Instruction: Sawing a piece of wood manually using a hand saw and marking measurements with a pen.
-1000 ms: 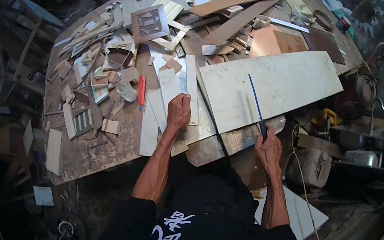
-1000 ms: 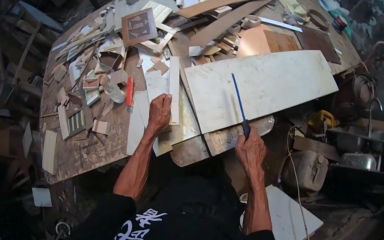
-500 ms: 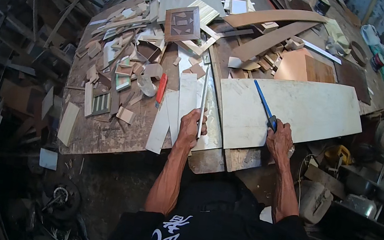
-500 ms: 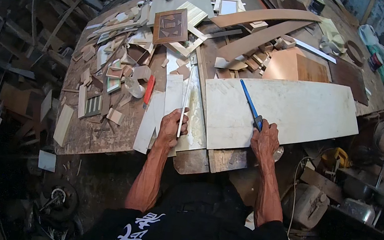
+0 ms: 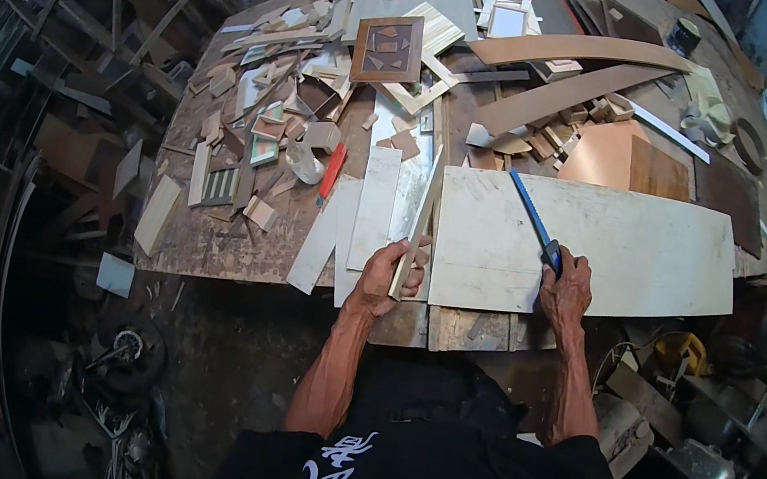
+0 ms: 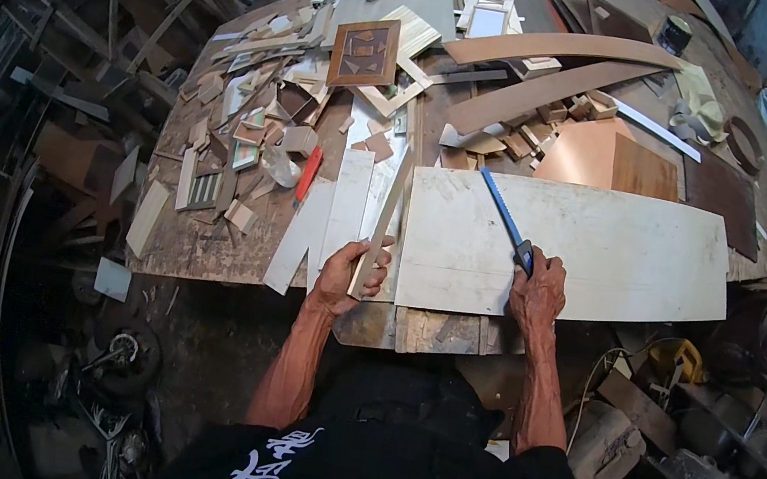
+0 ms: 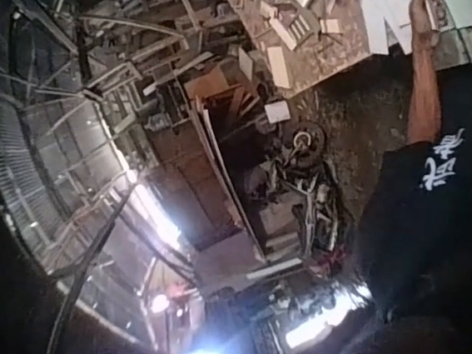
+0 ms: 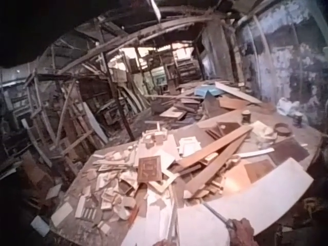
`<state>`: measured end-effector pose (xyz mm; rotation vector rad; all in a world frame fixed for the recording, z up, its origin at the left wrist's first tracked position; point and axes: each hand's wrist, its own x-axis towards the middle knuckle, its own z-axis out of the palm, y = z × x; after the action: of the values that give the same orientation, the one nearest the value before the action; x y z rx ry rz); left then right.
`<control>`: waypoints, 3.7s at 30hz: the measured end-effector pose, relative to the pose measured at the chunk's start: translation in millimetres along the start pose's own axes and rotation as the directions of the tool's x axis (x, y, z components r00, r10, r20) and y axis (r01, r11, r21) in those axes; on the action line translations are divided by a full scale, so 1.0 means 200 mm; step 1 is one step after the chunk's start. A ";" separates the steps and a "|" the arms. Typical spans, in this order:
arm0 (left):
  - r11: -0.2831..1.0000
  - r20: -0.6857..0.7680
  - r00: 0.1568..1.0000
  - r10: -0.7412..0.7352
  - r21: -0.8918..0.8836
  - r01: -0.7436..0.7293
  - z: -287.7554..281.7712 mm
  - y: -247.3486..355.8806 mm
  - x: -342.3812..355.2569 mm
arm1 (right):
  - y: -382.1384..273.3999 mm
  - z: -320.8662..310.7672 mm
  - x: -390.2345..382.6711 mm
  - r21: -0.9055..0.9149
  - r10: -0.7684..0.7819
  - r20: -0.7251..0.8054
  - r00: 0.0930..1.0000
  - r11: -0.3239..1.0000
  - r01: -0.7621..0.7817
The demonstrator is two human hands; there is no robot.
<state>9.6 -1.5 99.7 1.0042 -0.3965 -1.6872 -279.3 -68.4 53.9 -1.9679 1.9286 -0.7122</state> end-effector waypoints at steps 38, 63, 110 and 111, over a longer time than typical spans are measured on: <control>-0.481 0.398 0.868 0.295 0.847 -0.225 0.04 -0.11 0.52 | 0.12 0.04 0.02 0.194 0.002 -0.092 0.996 0.981 0.015; -0.481 0.495 0.847 0.192 0.800 -0.359 0.14 -0.32 0.35 | 0.10 0.06 0.02 0.215 0.007 -0.136 0.991 0.976 0.023; 0.712 -0.151 0.988 0.041 0.698 0.077 -0.18 -0.30 -0.19 | 0.53 0.01 -0.22 0.435 0.532 -0.164 0.831 0.795 -0.423; 0.743 -0.129 0.991 0.029 0.667 0.065 -0.20 -0.29 -0.19 | 0.52 0.00 -0.22 0.424 0.526 -0.160 0.835 0.801 -0.423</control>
<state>6.5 62.5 52.9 1.6401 -0.9574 -1.4946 -365.8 -31.8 -7.8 -1.1261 2.1242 -1.1365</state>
